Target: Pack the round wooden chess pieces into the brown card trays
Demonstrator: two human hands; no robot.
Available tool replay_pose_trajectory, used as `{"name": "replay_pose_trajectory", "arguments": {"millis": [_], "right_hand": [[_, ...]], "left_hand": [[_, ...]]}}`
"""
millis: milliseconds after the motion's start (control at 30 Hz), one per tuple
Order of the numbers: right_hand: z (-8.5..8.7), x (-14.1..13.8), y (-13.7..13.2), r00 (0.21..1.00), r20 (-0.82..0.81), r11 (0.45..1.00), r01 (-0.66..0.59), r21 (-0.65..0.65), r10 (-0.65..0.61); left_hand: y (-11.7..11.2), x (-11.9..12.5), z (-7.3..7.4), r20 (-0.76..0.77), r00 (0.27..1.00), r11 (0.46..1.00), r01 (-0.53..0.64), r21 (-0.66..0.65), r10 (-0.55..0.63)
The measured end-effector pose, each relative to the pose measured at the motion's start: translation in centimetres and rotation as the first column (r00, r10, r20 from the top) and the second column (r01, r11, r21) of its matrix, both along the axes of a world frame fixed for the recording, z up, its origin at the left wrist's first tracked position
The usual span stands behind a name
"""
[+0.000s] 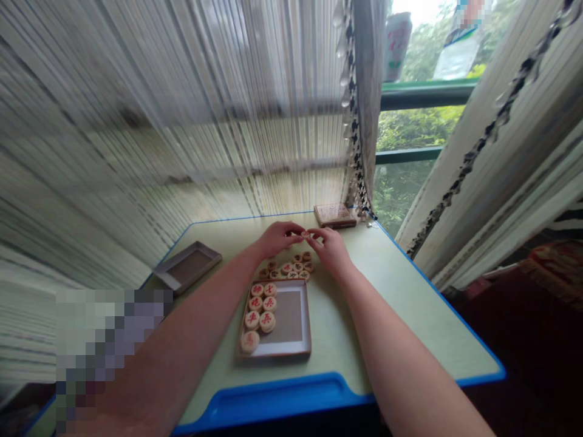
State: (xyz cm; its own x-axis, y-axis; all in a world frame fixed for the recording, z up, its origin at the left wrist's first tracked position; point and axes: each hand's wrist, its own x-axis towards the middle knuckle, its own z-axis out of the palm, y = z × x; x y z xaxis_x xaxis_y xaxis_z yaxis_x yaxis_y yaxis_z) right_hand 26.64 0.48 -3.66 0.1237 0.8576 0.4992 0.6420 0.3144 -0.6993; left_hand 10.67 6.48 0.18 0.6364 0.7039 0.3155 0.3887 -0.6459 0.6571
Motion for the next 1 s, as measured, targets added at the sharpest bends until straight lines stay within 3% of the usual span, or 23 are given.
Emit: {"name": "replay_pose_trajectory", "arguments": {"millis": [267,567,700,933,1000], "right_hand": [[1.4,-0.5,-1.5,0.995,-0.074,0.998,-0.066,-0.011,0.065],[4.1,-1.8,-6.0,0.976,-0.123,0.984,-0.18,-0.01,0.177],[4.1,-2.6,-8.3,0.977,-0.073,0.98,-0.197,0.027,0.198],[1.7,-4.2,-12.8,0.988,-0.049,0.99,-0.142,0.023,0.143],[1.1,-4.7,-13.8,0.992,-0.009,0.992,-0.126,0.021,0.127]], "left_hand": [[-1.5,-0.7,1.3,0.001,1.0,1.0,0.019,0.004,-0.019],[-7.0,-3.1,3.7,0.03,0.999,0.997,0.034,0.068,-0.036],[-9.4,-4.0,3.4,0.021,1.0,0.998,0.011,0.058,-0.012],[-13.8,-6.4,1.7,-0.003,0.999,0.999,0.041,0.003,-0.041],[-14.8,-7.5,1.1,0.027,1.0,1.0,-0.012,-0.001,0.012]]}}
